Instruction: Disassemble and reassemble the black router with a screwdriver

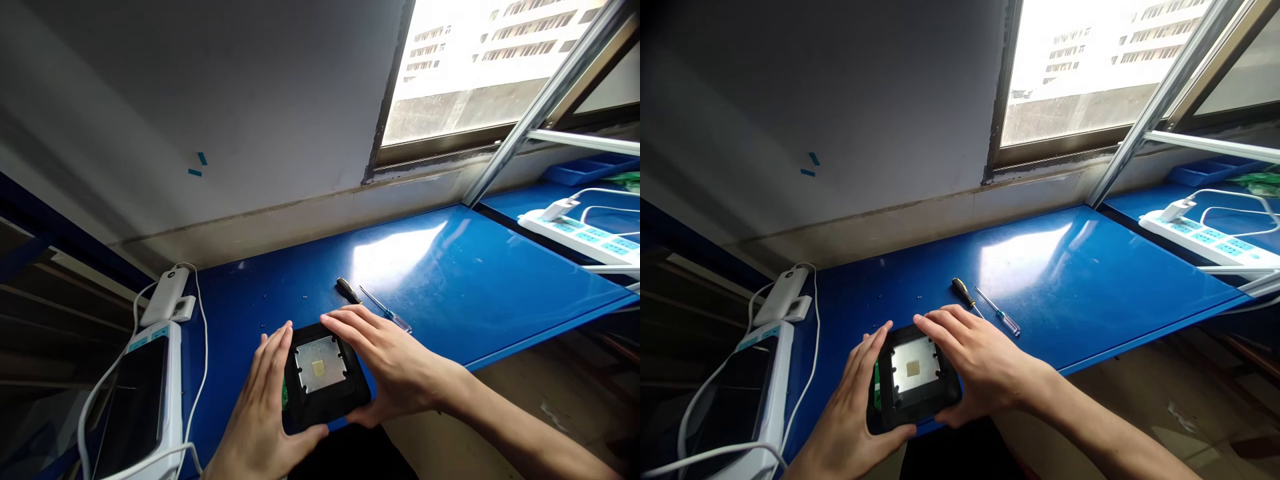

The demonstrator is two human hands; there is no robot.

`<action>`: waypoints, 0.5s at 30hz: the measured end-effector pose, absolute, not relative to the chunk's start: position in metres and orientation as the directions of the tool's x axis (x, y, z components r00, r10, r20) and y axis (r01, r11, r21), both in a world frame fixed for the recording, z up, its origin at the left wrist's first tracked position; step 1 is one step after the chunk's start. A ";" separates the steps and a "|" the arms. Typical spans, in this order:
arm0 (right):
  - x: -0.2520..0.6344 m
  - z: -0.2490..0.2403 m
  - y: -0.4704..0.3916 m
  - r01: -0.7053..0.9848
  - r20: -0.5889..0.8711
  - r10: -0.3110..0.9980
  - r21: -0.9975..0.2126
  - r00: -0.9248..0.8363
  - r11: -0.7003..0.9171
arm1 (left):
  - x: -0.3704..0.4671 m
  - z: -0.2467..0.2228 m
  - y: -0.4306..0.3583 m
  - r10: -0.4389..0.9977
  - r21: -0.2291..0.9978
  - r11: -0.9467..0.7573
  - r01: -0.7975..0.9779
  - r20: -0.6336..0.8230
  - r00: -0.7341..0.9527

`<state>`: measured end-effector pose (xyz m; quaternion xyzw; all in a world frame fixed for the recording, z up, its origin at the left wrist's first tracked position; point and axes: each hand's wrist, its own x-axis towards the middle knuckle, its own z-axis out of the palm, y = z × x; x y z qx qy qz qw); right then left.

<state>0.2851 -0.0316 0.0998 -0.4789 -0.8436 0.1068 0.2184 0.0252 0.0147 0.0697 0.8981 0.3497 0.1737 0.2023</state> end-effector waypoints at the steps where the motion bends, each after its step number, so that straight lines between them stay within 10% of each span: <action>1: 0.284 0.099 -0.031 0.754 0.274 0.846 -0.386 -0.457 0.532 | 0.024 0.069 0.015 0.696 0.474 -0.678 0.563 0.167 0.698; 15: 0.284 0.094 -0.031 0.704 0.294 0.827 -0.434 -0.480 0.563 | 0.006 0.069 0.023 0.703 0.496 -0.685 0.534 0.256 0.664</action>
